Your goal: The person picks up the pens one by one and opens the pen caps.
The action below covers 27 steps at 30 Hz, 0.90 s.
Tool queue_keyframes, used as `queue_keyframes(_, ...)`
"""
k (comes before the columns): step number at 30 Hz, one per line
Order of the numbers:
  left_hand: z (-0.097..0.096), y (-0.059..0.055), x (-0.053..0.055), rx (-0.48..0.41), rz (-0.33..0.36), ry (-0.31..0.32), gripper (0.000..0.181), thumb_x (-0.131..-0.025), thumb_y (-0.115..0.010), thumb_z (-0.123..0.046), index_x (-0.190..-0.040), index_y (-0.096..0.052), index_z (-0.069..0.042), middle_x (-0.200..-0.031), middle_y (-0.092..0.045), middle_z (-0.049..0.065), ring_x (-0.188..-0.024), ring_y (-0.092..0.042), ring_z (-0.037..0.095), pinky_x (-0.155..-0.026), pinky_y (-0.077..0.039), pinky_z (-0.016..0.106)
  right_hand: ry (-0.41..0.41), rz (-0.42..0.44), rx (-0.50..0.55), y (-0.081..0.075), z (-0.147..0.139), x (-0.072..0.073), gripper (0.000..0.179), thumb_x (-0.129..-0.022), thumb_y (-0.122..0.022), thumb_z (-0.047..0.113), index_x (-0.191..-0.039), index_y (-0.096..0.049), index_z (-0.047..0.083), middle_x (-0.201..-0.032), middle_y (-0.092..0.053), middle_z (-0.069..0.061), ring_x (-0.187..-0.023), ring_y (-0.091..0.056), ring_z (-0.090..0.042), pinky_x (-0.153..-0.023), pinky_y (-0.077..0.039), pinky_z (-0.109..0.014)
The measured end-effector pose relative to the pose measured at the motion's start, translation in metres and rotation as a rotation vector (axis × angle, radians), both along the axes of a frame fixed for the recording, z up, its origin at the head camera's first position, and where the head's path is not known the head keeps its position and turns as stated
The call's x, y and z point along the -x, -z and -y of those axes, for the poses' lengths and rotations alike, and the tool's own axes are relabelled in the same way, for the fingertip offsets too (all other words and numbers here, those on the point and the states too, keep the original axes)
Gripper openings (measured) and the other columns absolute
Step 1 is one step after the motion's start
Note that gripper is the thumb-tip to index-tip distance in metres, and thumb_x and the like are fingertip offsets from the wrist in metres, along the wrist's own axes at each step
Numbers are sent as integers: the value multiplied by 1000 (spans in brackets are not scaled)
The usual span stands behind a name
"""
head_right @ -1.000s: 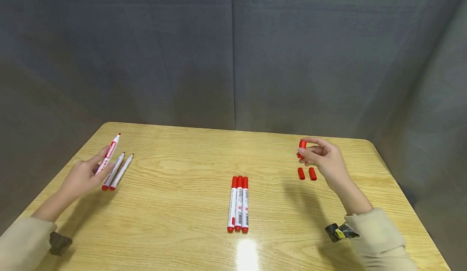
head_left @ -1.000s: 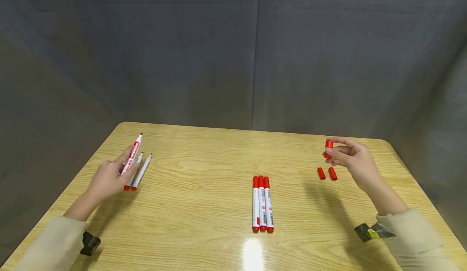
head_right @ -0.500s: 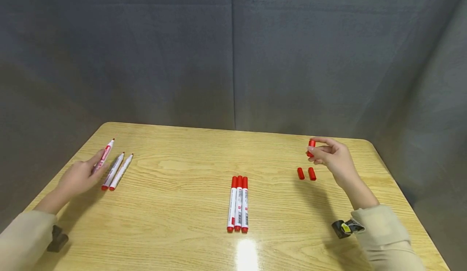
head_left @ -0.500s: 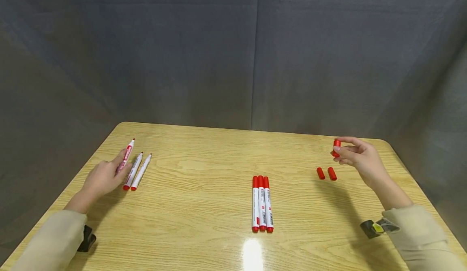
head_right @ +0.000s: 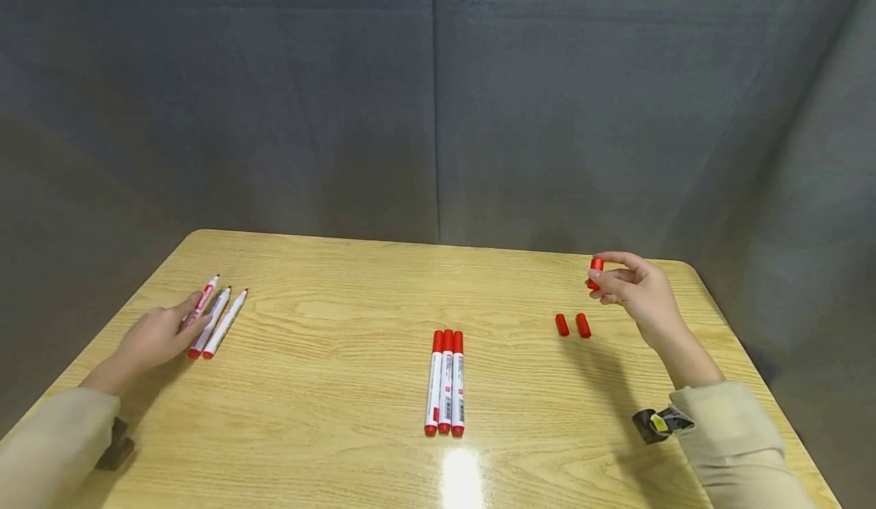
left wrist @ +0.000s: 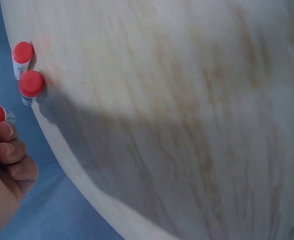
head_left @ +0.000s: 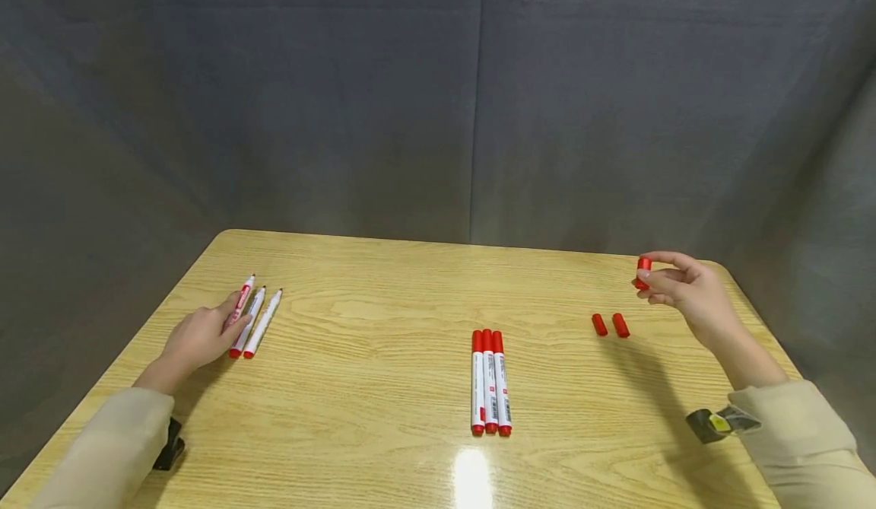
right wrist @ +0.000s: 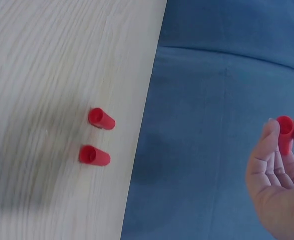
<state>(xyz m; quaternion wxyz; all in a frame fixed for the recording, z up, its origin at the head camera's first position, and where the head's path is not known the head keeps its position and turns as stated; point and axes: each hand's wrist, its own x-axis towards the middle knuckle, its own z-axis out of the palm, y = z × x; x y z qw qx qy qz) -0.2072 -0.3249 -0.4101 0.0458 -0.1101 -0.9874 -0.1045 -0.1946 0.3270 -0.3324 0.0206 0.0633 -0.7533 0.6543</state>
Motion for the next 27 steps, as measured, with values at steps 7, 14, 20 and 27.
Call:
queue_keyframes(7,2,7,1,3,51,1,60,-93,-52,-29,-129,-38,18,-78,-59,25,-65,-53,28,-58,-43,44,37,19,-48,-4,-10,-1,18,-87,-63,9,-101,-58,18,-80,-68,8,-69,-64,-7,-62,-51,-19)
queue_keyframes(14,6,16,3,-35,119,18,69,-93,-51,-38,-129,-36,19,-111,-52,38,-83,-58,37,-69,-45,50,52,36,-96,-6,-15,-1,19,-87,-64,14,-104,-56,16,-80,-68,7,-69,-63,-9,-63,-51,-20)
queue_keyframes(20,8,18,2,-22,176,11,77,-94,-42,-48,-133,-30,18,-120,-44,41,-102,-50,52,-82,-40,59,38,22,-60,-6,-15,1,16,-87,-64,13,-102,-59,17,-79,-69,4,-67,-64,-11,-61,-51,-20)
queue_keyframes(27,7,7,-4,4,204,-13,71,-99,-26,-47,-139,-23,12,-125,-41,39,-104,-48,52,-79,-41,57,25,41,-109,-2,-19,5,17,-88,-62,14,-105,-57,16,-80,-68,6,-68,-64,-9,-63,-51,-20)
